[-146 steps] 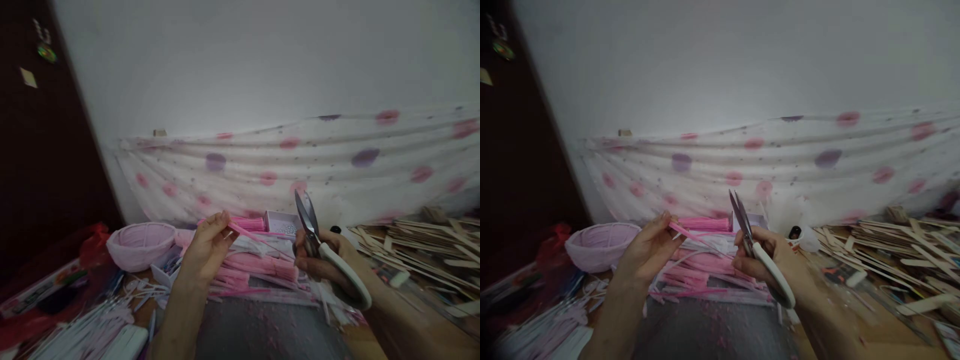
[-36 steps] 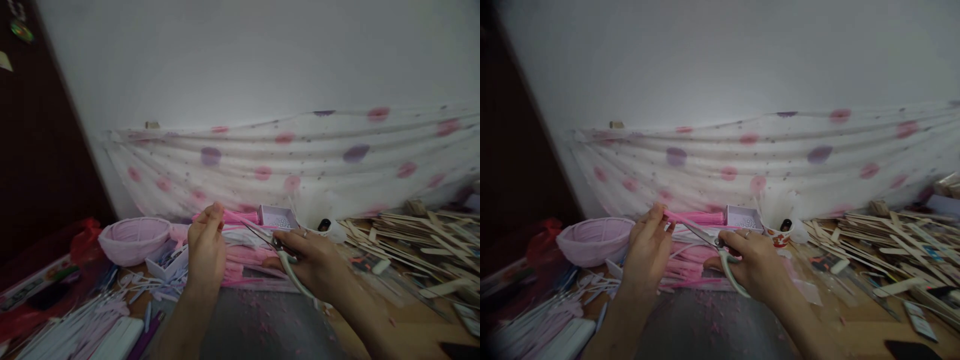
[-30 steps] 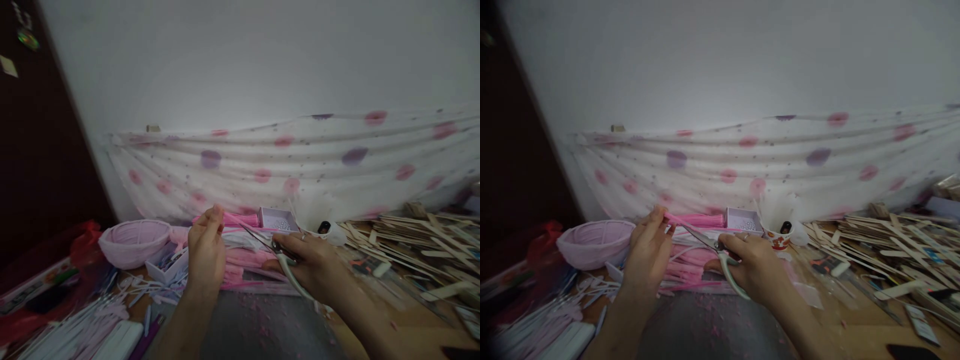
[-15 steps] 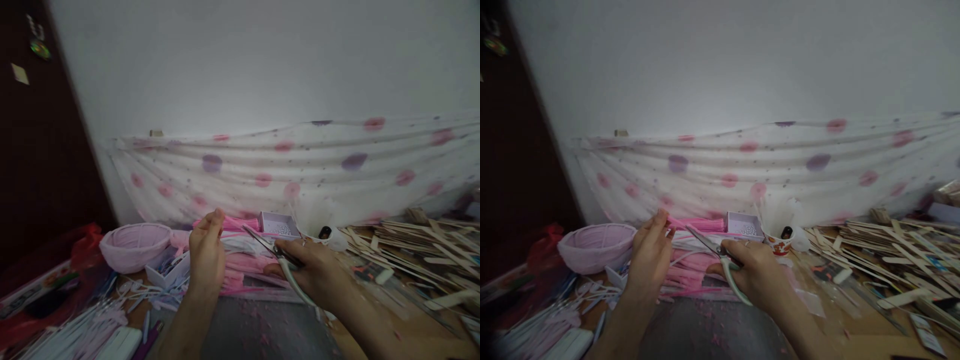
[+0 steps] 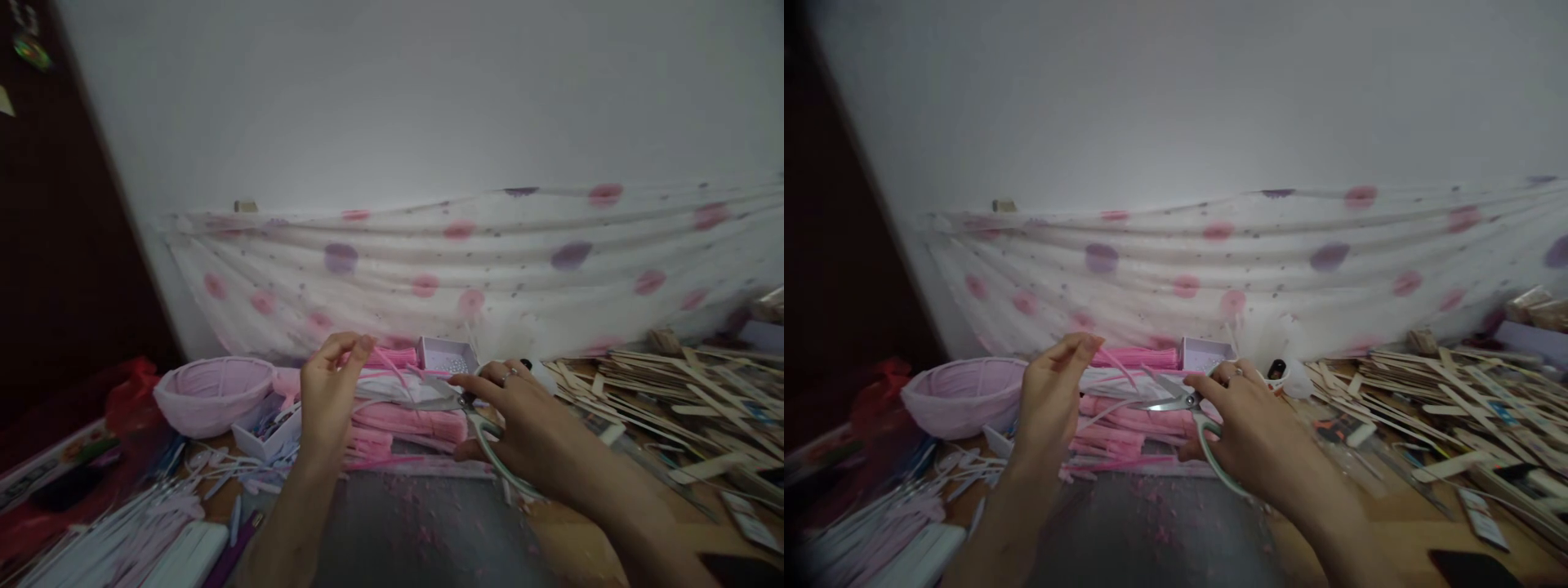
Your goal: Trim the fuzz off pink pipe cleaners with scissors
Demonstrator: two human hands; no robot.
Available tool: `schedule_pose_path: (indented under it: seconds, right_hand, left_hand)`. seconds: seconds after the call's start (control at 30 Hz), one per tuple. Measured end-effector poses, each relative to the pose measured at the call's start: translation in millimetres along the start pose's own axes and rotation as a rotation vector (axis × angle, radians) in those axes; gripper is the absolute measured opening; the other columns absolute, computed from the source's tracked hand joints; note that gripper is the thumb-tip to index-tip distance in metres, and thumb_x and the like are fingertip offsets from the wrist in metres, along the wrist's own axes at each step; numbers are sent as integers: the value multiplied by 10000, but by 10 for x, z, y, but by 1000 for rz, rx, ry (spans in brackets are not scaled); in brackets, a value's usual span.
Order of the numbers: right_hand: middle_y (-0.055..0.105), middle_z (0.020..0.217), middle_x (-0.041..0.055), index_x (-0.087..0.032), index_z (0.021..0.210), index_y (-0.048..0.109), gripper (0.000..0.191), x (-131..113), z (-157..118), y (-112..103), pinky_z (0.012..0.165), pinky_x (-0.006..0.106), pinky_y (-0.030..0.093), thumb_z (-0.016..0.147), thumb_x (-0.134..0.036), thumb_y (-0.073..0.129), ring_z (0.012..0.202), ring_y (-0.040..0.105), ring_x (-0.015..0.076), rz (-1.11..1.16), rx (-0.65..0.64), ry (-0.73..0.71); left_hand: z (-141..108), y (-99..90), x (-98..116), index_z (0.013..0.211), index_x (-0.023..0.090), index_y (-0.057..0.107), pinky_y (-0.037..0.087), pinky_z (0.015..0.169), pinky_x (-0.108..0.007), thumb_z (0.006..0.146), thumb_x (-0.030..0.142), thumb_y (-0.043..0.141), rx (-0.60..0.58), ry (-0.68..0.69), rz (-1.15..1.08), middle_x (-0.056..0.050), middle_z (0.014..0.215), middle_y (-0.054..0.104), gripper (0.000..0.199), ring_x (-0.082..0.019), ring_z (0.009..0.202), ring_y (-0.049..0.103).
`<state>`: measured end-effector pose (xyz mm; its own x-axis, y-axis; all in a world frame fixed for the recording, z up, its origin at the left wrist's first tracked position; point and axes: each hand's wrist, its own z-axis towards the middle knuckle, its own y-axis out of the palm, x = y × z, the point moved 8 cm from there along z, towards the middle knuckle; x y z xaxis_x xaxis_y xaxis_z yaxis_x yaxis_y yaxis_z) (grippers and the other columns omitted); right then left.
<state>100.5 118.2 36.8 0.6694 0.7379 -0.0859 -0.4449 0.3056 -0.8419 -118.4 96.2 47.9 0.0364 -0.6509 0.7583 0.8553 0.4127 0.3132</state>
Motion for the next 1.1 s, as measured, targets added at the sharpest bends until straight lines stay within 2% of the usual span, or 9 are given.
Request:
schedule_pose_path:
  seconds: [0.23, 0.37, 0.43, 0.5, 0.57, 0.67, 0.87, 1.0, 1.1]
  right_hand:
    - [604, 913, 72, -217, 1063, 654, 419, 64, -10, -45, 772, 386, 415, 671, -92, 731, 905, 483, 266, -156, 30, -19]
    - [617, 895, 71, -218, 1051, 667, 405, 83, -13, -74, 749, 370, 409, 675, -75, 706, 883, 491, 263, -155, 26, -15]
    - [629, 899, 68, -224, 1055, 670, 411, 96, -24, -104, 751, 366, 409, 672, -75, 701, 883, 500, 260, -141, 17, -6]
    - [643, 889, 61, -229, 1023, 684, 397, 134, -38, -134, 750, 364, 408, 660, -68, 696, 880, 511, 257, -136, 0, 22]
    - [656, 874, 56, -234, 988, 700, 382, 185, -52, -162, 739, 360, 405, 651, -55, 684, 871, 523, 255, -148, -11, 57]
    - [668, 854, 63, -235, 974, 712, 338, 229, -68, -189, 711, 355, 404, 675, -86, 659, 841, 543, 249, -175, 5, 78]
    - [685, 758, 75, -218, 907, 720, 191, 328, -82, -223, 633, 337, 394, 736, -248, 643, 754, 577, 242, -142, 46, 200]
    - [669, 702, 43, -191, 877, 674, 260, 487, -68, -282, 554, 301, 389, 769, -420, 614, 637, 582, 194, 270, 123, 420]
    - [642, 675, -2, -192, 893, 629, 294, 415, 6, -219, 558, 268, 432, 734, -439, 657, 621, 585, 153, 758, 187, 410]
  left_hand:
    - [-91, 206, 226, 754, 204, 622, 424, 793, -248, 862, 351, 569, -285, 96, 383, -3, 767, 713, 190, -143, 798, 620]
    - [-317, 581, 136, 768, 232, 542, 327, 1015, -318, 898, 339, 502, -663, 65, 431, -16, 908, 729, 172, -171, 1132, 562]
    - [-388, 692, 31, 766, 239, 513, 210, 1099, -383, 901, 334, 490, -799, 57, 505, -8, 912, 725, 167, -182, 1158, 553]
    - [-329, 660, -67, 772, 235, 521, 143, 1115, -457, 892, 321, 496, -768, 78, 664, -4, 884, 718, 150, -205, 1060, 607]
    - [-203, 529, -95, 776, 229, 549, 153, 1096, -512, 879, 298, 503, -617, 117, 816, -11, 869, 711, 132, -220, 950, 638]
    - [-147, 411, 7, 765, 237, 585, 228, 1067, -505, 872, 310, 507, -477, 174, 778, -40, 893, 715, 151, -240, 964, 635]
    - [-577, 806, 191, 718, 286, 663, 106, 1117, -483, 831, 311, 604, -824, 218, 450, -42, 867, 734, 130, -263, 1262, 478]
    - [-355, 625, -32, 695, 230, 662, 392, 935, -396, 798, 334, 637, -456, 17, 294, -69, 822, 732, 149, -251, 988, 631]
    - [-224, 464, -281, 710, 188, 656, 447, 770, -292, 787, 367, 644, -266, -144, 130, -44, 743, 709, 195, -173, 752, 628]
